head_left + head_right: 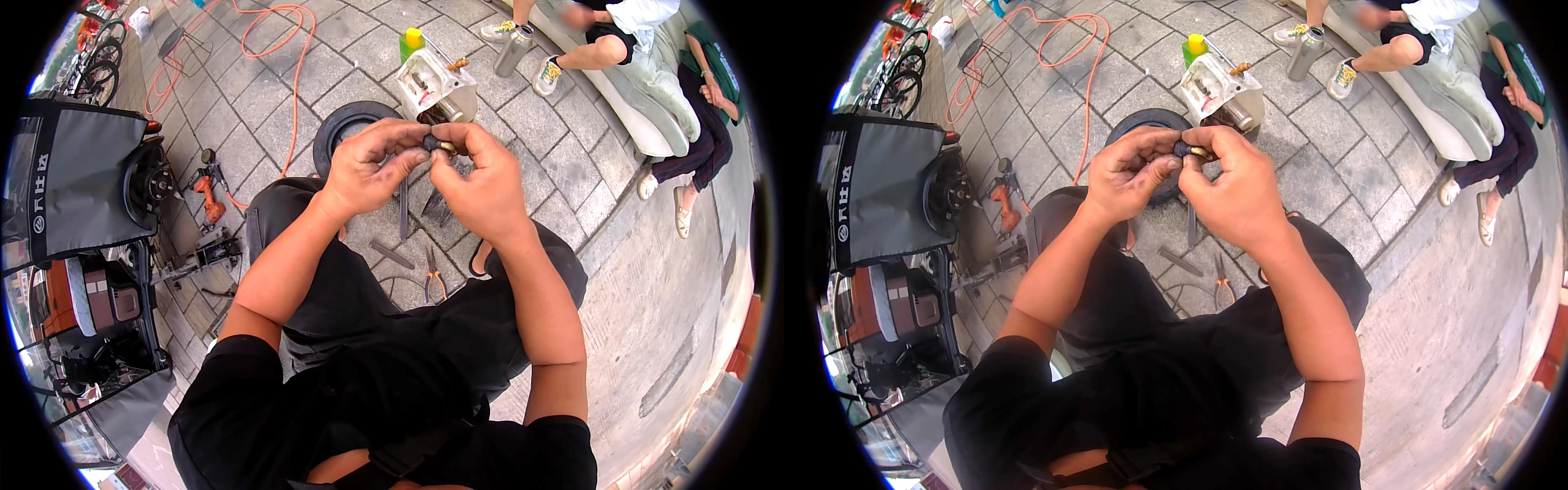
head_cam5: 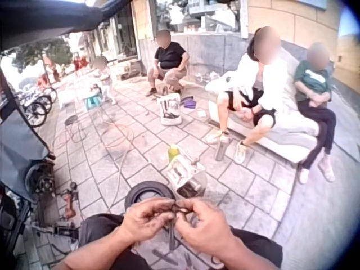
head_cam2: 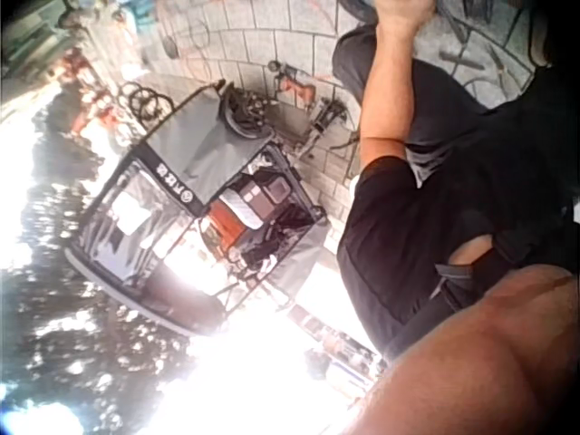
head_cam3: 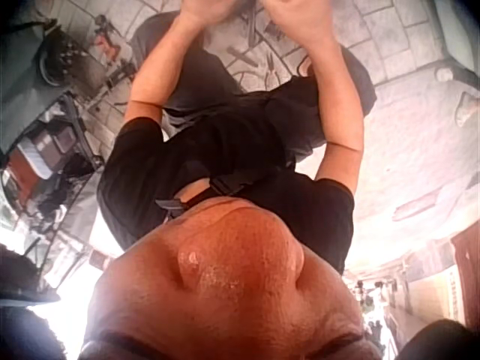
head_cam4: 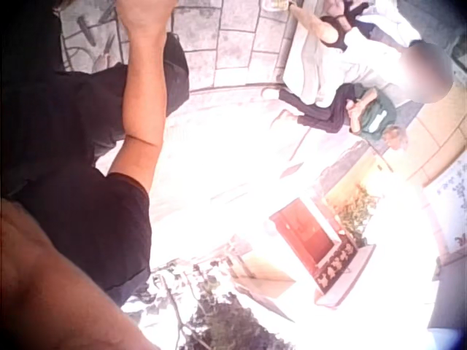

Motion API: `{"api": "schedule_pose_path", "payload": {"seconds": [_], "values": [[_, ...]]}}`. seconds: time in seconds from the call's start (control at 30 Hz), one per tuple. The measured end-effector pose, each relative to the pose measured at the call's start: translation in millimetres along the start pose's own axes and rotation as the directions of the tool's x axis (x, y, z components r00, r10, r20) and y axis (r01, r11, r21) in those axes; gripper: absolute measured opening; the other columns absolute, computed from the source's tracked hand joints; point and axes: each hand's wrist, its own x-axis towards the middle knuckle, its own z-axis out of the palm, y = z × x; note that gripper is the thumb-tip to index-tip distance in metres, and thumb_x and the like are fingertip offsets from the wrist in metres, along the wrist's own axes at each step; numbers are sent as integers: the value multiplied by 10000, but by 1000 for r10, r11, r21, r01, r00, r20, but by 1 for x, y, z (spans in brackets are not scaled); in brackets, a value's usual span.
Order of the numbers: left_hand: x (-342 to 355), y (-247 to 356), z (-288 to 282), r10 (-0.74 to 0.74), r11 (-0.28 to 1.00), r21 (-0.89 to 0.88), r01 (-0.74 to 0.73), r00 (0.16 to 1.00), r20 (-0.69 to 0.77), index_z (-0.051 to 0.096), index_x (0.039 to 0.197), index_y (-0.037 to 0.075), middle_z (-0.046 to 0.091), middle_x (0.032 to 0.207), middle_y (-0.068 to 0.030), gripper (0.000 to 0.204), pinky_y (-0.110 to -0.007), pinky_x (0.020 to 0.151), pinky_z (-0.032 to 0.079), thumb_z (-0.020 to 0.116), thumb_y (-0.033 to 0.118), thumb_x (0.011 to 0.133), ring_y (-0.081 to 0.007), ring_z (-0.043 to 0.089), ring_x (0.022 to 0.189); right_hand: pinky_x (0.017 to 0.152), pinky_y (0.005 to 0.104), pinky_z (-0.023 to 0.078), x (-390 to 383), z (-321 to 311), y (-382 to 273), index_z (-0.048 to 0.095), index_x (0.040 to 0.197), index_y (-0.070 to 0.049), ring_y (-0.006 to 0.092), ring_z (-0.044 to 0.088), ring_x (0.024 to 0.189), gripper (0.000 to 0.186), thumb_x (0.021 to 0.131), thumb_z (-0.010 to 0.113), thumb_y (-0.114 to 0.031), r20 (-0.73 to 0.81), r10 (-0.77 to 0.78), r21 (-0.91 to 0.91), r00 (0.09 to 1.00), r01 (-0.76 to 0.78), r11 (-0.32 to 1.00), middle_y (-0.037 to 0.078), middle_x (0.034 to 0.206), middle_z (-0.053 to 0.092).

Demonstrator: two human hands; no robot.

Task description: The person uses pliers to remove a rubber ring from a metal wheel hub, then handles a small cylindrical component and a metal plate, manipulating them by hand. The person works on the ground with tools and parts laid out nearby.

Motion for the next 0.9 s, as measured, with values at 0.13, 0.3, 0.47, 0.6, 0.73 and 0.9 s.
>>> {"api": "schedule_pose_path", "payload": {"seconds": [0.13,0.3,0.47,0.6,0.73,0.9], "values": [[-3,1,1,-202,963,-184,196,979,-11,648,1299,-74,733,1110,-124,312,-274,799,589,702,-14,997,-143,701,929,815,362,586,0,-2,-4,689,1078,29,268,755,921,225,877,743,-56,-21,-43,-78,999,42,996,169,1017,755],[2,2,5,-251,938,-255,234,967,-35,664,1283,-67,748,1044,-103,300,-266,758,586,716,14,999,-137,704,853,792,382,588,1,-2,-4,686,1035,9,306,754,912,195,870,775,-47,-67,-137,-153,988,126,980,163,990,746],[1,2,7,-307,917,-277,286,951,-37,684,1228,-78,754,1026,-109,255,-259,692,575,714,49,1008,-130,698,792,759,406,583,4,-3,0,695,1009,-7,334,733,874,190,844,785,-34,-43,-230,-233,972,214,949,153,950,728],[2,4,7,-422,885,-226,407,906,-21,688,1195,-85,761,1001,-111,230,-254,653,578,680,72,1028,-132,725,815,753,416,579,3,-1,5,702,982,-12,344,719,859,171,828,774,-10,-14,-279,-264,960,265,927,150,942,724],[3,4,7,-492,846,-241,476,871,-4,692,1177,-84,770,1002,-118,225,-246,614,588,674,89,1033,-151,765,879,751,419,577,2,-1,9,707,973,-15,343,716,860,161,823,760,5,8,-270,-269,963,262,927,143,939,725],[3,2,4,-547,818,-204,538,837,16,688,1175,-84,766,972,-103,231,-240,611,592,681,94,1028,-142,759,847,748,419,576,4,-2,9,714,982,-13,348,712,855,160,828,749,13,71,-322,-319,944,327,889,144,942,722]]}}
